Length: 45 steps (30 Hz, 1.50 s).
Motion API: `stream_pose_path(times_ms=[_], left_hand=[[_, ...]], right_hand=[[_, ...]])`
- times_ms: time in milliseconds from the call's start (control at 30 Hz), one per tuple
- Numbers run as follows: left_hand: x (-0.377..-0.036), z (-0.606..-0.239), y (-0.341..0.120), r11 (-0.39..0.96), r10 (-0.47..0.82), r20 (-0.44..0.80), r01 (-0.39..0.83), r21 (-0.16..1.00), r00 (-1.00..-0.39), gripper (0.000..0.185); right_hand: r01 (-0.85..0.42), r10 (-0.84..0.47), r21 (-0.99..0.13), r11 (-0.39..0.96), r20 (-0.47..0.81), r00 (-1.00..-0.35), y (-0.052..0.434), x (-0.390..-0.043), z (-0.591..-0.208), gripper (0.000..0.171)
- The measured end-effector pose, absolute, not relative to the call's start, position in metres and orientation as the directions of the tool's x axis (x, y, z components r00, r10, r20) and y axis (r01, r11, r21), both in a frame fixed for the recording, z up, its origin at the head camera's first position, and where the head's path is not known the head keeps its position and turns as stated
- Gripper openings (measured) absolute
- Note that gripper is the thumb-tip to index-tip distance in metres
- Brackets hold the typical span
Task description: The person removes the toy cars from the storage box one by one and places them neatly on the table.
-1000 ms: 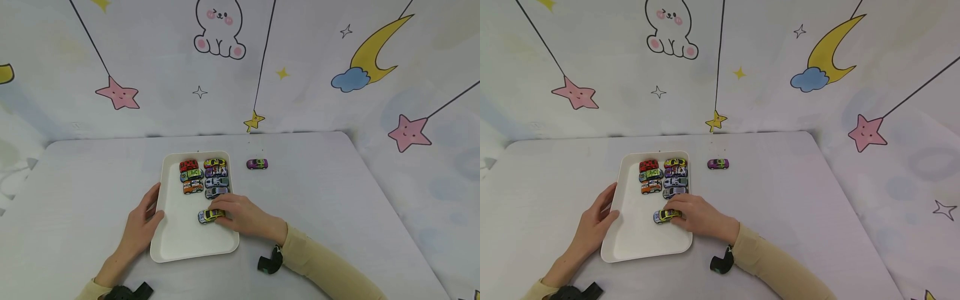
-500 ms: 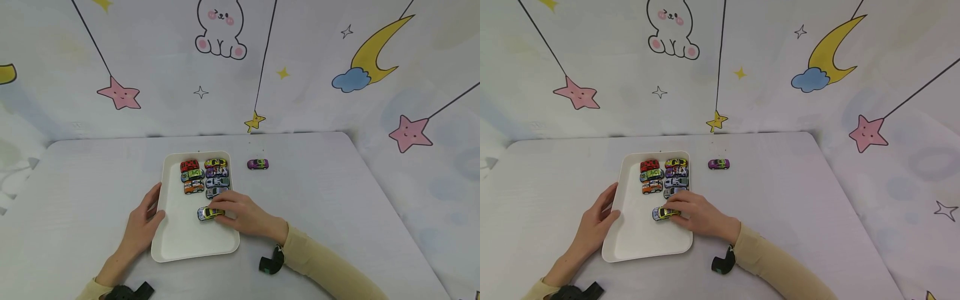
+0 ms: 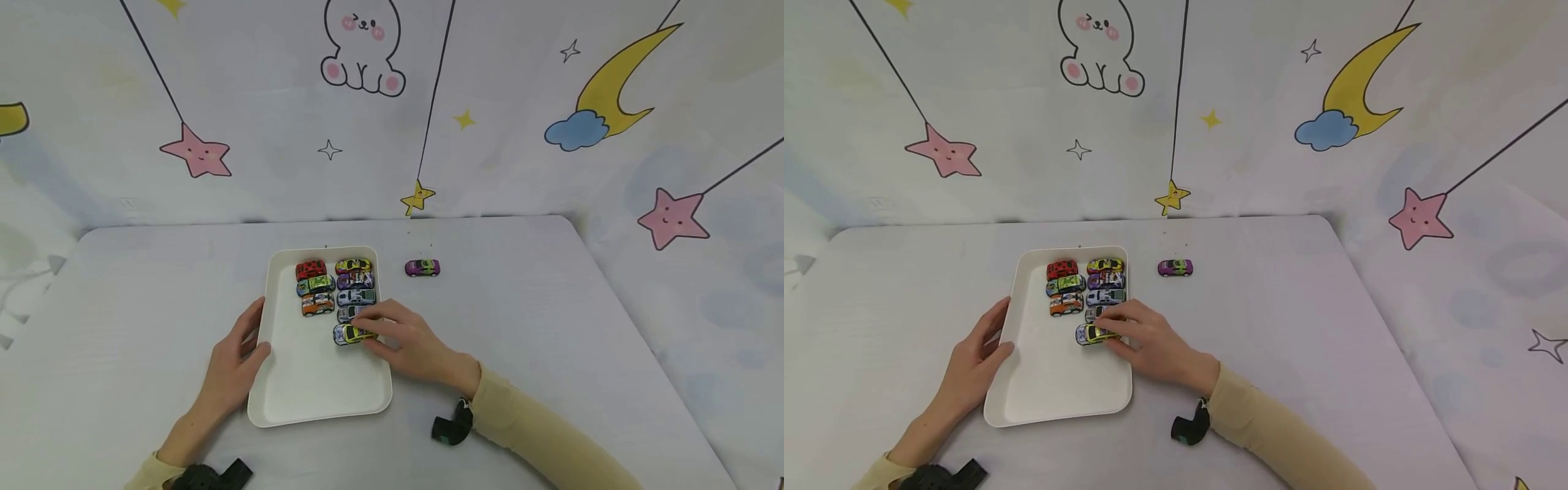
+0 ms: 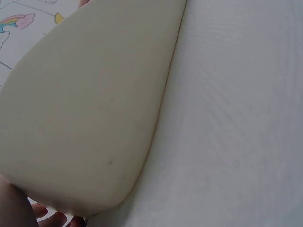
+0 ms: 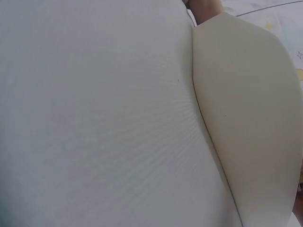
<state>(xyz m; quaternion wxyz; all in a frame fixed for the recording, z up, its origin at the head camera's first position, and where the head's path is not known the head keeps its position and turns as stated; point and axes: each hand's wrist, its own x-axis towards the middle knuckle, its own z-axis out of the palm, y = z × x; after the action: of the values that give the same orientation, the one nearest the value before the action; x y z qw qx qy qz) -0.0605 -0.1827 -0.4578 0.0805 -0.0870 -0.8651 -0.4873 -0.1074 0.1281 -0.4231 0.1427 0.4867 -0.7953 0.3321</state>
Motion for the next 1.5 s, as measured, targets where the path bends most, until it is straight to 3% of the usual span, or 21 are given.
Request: stream_pose_path(times_ms=[300,800,1500], left_hand=[[-0.061,-0.457,-0.183,0.511,0.075,0.217,0.224,0.830,-0.973,0.069],[-0.061,-0.457,-0.182,0.512,0.068,0.213,0.217,0.831,-0.975,0.069],[-0.060,-0.457,-0.183,0.502,0.072,0.200,0.209,0.839,-0.977,0.070]], right_hand=[[-0.852,-0.624,-0.386,0.353,0.582,-0.522,0.136,-0.111,-0.426,0.035],[-0.774,-0.539,-0.487,0.405,0.556,-0.632,0.150,-0.114,-0.431,0.037],[-0.735,-0.449,-0.499,0.459,0.583,-0.677,0.173,-0.125,-0.437,0.036]])
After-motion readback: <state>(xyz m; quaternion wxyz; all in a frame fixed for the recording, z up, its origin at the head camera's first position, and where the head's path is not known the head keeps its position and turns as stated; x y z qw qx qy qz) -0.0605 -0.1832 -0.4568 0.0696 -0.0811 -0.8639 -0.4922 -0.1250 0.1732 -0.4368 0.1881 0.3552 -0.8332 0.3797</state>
